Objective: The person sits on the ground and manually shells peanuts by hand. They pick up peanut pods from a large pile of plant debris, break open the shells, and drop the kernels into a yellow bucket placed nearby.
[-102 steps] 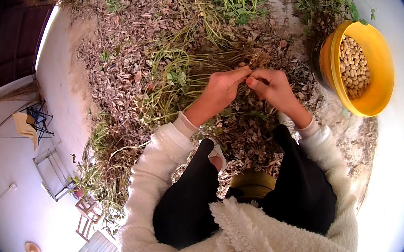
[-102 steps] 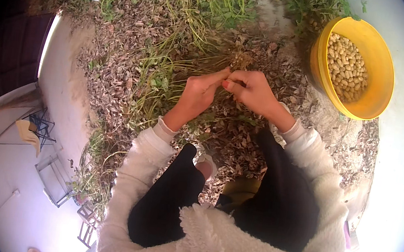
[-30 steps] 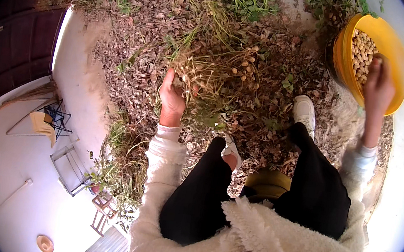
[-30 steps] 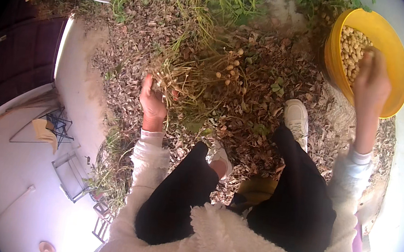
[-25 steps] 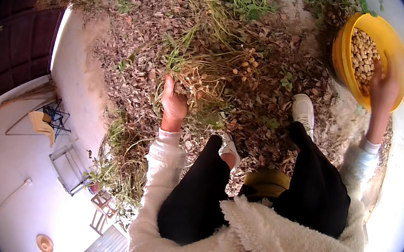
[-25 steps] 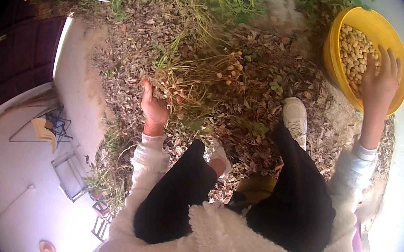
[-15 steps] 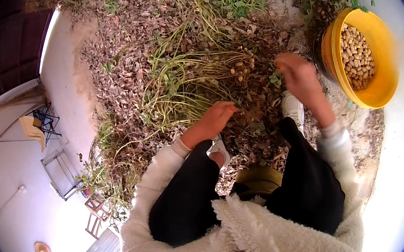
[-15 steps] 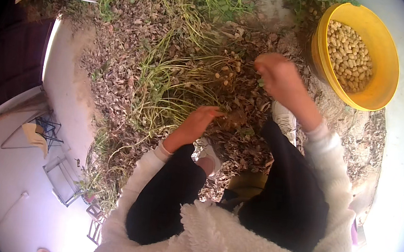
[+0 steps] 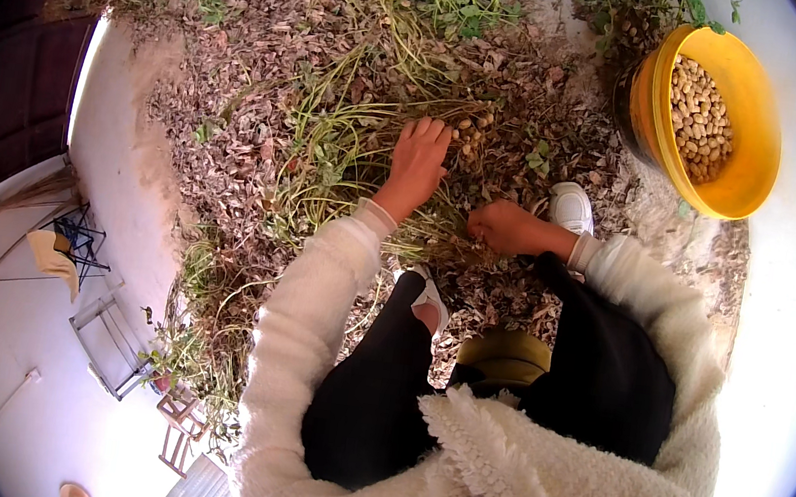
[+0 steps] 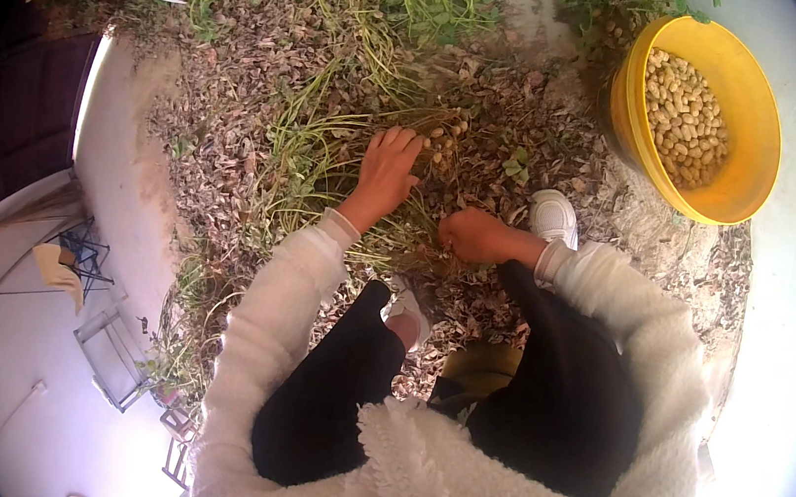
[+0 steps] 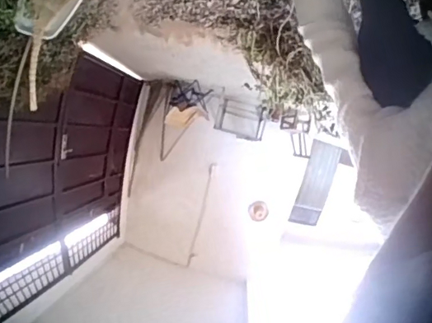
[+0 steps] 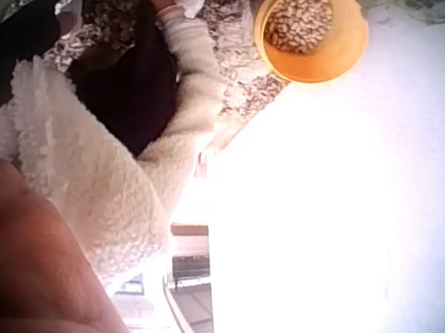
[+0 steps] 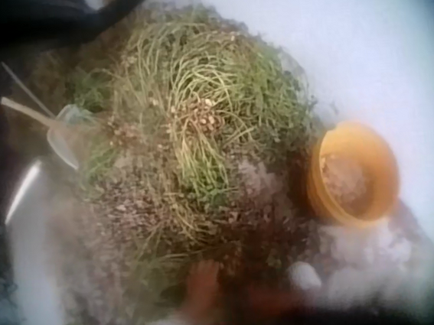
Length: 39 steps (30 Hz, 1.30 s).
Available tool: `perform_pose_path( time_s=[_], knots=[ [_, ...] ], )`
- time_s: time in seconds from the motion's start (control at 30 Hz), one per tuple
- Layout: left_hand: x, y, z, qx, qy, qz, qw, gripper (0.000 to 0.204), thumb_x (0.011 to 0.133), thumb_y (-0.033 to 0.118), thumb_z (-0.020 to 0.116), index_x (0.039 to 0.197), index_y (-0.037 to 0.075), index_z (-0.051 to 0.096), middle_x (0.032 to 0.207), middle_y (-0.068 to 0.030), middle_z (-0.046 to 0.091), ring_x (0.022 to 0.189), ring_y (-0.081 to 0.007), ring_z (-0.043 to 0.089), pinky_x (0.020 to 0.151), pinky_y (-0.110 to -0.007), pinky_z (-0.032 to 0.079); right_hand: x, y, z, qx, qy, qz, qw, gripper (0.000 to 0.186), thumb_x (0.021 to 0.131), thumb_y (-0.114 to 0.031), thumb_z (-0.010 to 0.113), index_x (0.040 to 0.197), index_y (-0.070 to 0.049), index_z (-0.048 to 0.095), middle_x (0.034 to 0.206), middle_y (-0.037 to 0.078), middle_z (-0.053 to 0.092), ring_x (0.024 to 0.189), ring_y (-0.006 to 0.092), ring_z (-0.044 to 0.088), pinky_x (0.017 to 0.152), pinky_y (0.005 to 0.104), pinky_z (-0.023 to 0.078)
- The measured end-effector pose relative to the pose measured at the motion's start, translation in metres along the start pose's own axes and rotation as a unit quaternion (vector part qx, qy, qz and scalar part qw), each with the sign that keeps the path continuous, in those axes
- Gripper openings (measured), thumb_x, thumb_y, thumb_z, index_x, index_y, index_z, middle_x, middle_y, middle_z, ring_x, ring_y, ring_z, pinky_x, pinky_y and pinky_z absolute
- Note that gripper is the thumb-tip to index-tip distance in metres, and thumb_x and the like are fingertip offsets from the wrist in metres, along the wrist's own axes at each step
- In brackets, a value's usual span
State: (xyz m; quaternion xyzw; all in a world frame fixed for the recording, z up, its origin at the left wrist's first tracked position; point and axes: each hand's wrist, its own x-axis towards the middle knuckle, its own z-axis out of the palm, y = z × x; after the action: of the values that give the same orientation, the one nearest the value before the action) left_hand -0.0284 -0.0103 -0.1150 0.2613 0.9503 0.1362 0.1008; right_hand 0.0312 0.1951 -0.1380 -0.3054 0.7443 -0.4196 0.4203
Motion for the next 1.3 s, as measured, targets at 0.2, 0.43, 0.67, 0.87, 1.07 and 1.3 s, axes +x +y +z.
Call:
perform_pose_path(
  time_s=[0.2, 0.43, 0.67, 0.87, 1.07, 1.3],
  knots=[
    [0.004, 0.001, 0.001, -0.029, -0.022, -0.085, 0.996, 0.029, 0.069, 0.017, 0.081, 0.092, 0.004, 0.069, 0.107, -0.0079, 0.057, 0.106, -0.0282, 0.046, 0.096, -0.039, 0.036, -0.002, -0.005, -0.009, -0.026, -0.012, 0.045, 0.999, 0.02, 0.083, -0.008, 0.056, 0.099, -0.002, 0.065, 0.09, 0.022, 0.066, 0.092, 0.0384, 0.063, 0.081, 0.0465, 0.049],
    [-0.005, -0.025, -0.033, -0.529, 0.083, -0.252, 0.806, 0.021, 0.081, 0.015, 0.076, 0.1, 0.008, 0.074, 0.091, -0.0021, 0.067, 0.091, -0.013, 0.055, 0.086, -0.031, 0.042, -0.002, -0.013, -0.011, 0.012, 0.171, 0.005, 0.985, 0.03, 0.087, -0.019, 0.06, 0.113, -0.002, 0.059, 0.094, 0.026, 0.064, 0.094, 0.0413, 0.061, 0.083, 0.0475, 0.048],
    [-0.017, -0.026, -0.062, -0.651, 0.1, -0.25, 0.71, 0.025, 0.086, 0.004, 0.067, 0.111, 0.003, 0.069, 0.108, -0.0041, 0.069, 0.1, -0.0124, 0.061, 0.094, -0.031, 0.043, -0.003, -0.023, -0.054, -0.043, 0.214, -0.018, 0.976, 0.02, 0.087, -0.011, 0.061, 0.105, -0.002, 0.061, 0.095, 0.02, 0.063, 0.081, 0.0372, 0.062, 0.071, 0.0417, 0.05],
    [-0.021, 0.003, -0.079, -0.645, 0.135, -0.162, 0.734, 0.02, 0.086, -0.002, 0.067, 0.106, 0.002, 0.069, 0.109, -0.0067, 0.068, 0.096, -0.0138, 0.065, 0.09, -0.029, 0.05, 0.011, -0.065, -0.104, 0.094, 0.397, -0.167, 0.897, 0.022, 0.088, 0.0, 0.058, 0.11, -0.001, 0.058, 0.092, 0.01, 0.064, 0.073, 0.0182, 0.065, 0.065, 0.0296, 0.051],
    [-0.034, 0.0, -0.072, -0.58, 0.108, -0.184, 0.786, 0.021, 0.085, -0.002, 0.066, 0.106, 0.002, 0.07, 0.099, -0.0054, 0.068, 0.089, -0.0113, 0.061, 0.084, -0.026, 0.05, 0.025, -0.079, -0.088, 0.102, 0.271, -0.103, 0.952, 0.038, 0.087, -0.015, 0.067, 0.12, -0.001, 0.056, 0.094, 0.017, 0.067, 0.074, 0.0258, 0.067, 0.066, 0.035, 0.052],
    [-0.033, 0.01, -0.071, -0.525, 0.082, -0.179, 0.828, 0.018, 0.085, 0.007, 0.07, 0.101, 0.001, 0.066, 0.097, -0.0034, 0.06, 0.092, -0.0102, 0.055, 0.083, -0.026, 0.044, 0.026, -0.077, -0.074, -0.035, 0.334, -0.111, 0.935, 0.023, 0.083, -0.02, 0.069, 0.085, -0.003, 0.053, 0.078, 0.015, 0.059, 0.067, 0.0342, 0.06, 0.057, 0.044, 0.046]
  ],
)
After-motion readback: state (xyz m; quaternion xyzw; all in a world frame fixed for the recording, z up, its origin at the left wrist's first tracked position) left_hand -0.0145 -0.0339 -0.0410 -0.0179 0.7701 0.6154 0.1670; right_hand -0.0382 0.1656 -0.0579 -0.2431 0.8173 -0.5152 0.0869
